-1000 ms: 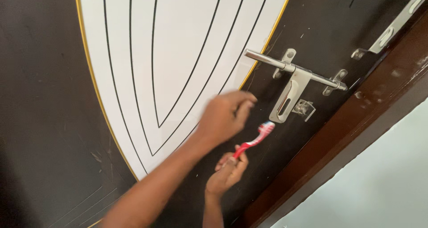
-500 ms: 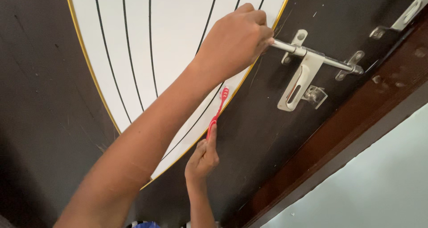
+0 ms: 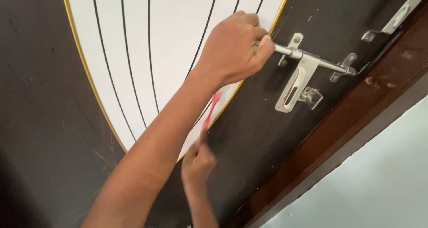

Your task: The person scrubs the surface and metal latch of a dark brown door with white decorative panels using a red toothbrush.

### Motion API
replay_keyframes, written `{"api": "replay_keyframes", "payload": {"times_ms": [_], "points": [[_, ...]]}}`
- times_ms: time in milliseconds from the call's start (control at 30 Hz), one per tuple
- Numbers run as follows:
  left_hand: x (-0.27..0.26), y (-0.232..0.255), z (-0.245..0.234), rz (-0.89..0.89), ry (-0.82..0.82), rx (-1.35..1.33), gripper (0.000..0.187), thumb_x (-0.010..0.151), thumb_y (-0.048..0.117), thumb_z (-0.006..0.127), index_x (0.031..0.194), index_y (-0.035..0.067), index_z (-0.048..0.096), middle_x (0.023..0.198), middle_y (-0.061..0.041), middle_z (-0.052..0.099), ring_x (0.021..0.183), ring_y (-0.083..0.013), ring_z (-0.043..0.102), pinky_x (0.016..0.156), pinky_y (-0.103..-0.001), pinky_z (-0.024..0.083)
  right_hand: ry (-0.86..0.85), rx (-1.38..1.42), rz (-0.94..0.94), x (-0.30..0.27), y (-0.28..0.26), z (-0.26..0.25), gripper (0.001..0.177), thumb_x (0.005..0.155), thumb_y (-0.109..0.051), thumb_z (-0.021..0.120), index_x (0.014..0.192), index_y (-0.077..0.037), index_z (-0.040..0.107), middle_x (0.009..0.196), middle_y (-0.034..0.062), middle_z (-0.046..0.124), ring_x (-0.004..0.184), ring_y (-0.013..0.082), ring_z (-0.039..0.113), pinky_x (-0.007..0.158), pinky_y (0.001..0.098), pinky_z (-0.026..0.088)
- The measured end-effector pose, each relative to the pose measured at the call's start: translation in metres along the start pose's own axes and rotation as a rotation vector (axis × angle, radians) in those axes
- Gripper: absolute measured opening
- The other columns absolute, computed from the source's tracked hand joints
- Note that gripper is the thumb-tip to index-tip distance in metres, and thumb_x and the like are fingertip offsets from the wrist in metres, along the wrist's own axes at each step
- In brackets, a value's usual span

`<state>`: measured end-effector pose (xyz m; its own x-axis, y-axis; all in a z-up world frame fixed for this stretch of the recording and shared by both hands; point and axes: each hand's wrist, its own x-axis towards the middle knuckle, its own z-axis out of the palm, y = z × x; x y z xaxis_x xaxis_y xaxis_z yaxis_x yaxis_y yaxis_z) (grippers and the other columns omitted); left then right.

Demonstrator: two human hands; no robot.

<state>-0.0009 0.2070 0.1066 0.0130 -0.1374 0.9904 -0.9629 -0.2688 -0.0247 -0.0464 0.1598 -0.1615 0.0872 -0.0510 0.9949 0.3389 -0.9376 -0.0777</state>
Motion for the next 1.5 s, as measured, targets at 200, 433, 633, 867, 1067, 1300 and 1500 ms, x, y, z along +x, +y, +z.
{"api": "replay_keyframes", "payload": {"times_ms": [200,433,633,867,1067,1300,1500], "points": [[0.000,0.002,0.002,-0.037,-0.001,-0.010,0.036,0.089,0.028,0.053,0.075,0.005,0.077,0.076,-0.013,0.065,0.082,-0.0315,0.061,0.076,-0.047,0.052,-0.122,0.178,0.263,0.035,0.017,0.004,0.051,0.101,-0.001,0.051,0.151,0.008,0.043,0.053,0.0156,0.048,0.041,0.0243,0.057,0.045,0.0410,0.046],[-0.004,0.001,0.005,-0.049,0.033,-0.034,0.035,0.089,0.026,0.052,0.083,0.006,0.079,0.078,-0.012,0.065,0.084,-0.0297,0.060,0.078,-0.045,0.052,-0.156,0.183,0.169,-0.057,0.005,0.003,0.056,0.097,-0.002,0.053,0.152,0.005,0.042,0.062,0.0137,0.057,0.051,0.0220,0.065,0.048,0.0375,0.052],[-0.008,0.004,0.007,-0.090,0.062,-0.067,0.033,0.088,0.025,0.053,0.087,0.007,0.080,0.085,-0.010,0.066,0.085,-0.0268,0.059,0.078,-0.042,0.053,-0.196,0.213,0.311,-0.022,0.038,0.016,0.053,0.101,-0.004,0.053,0.152,0.007,0.040,0.054,0.0047,0.051,0.046,0.0136,0.061,0.042,0.0376,0.045],[-0.012,0.003,0.008,-0.119,0.062,-0.100,0.032,0.089,0.025,0.056,0.096,0.004,0.079,0.088,-0.009,0.066,0.090,-0.0250,0.060,0.081,-0.039,0.053,-0.242,0.210,0.230,-0.110,-0.004,-0.003,0.055,0.094,-0.005,0.062,0.148,0.003,0.053,0.070,0.0132,0.056,0.053,0.0180,0.057,0.051,0.0340,0.048],[-0.014,0.003,0.008,-0.096,0.083,-0.104,0.030,0.090,0.024,0.057,0.096,0.005,0.079,0.090,-0.009,0.065,0.093,-0.0263,0.060,0.085,-0.040,0.053,-0.134,0.299,0.356,-0.066,0.014,0.019,0.068,0.091,-0.006,0.066,0.153,0.007,0.041,0.058,0.0139,0.045,0.045,0.0172,0.051,0.048,0.0337,0.049],[-0.015,0.001,0.008,-0.108,0.058,-0.115,0.030,0.089,0.025,0.057,0.097,0.005,0.078,0.090,-0.009,0.064,0.092,-0.0255,0.059,0.083,-0.040,0.052,-0.245,0.258,0.271,-0.182,-0.005,0.017,0.019,0.091,-0.012,0.068,0.106,0.000,0.071,0.081,0.0193,0.072,0.066,0.0329,0.072,0.057,0.0391,0.055],[-0.014,0.002,0.009,-0.108,0.080,-0.140,0.030,0.089,0.023,0.056,0.098,0.005,0.078,0.088,-0.008,0.062,0.091,-0.0241,0.058,0.081,-0.039,0.052,-0.366,0.299,0.660,-0.095,0.011,0.017,0.075,0.084,-0.017,0.080,0.149,0.008,0.051,0.060,0.0240,0.055,0.051,0.0382,0.060,0.052,0.0435,0.052]]}}
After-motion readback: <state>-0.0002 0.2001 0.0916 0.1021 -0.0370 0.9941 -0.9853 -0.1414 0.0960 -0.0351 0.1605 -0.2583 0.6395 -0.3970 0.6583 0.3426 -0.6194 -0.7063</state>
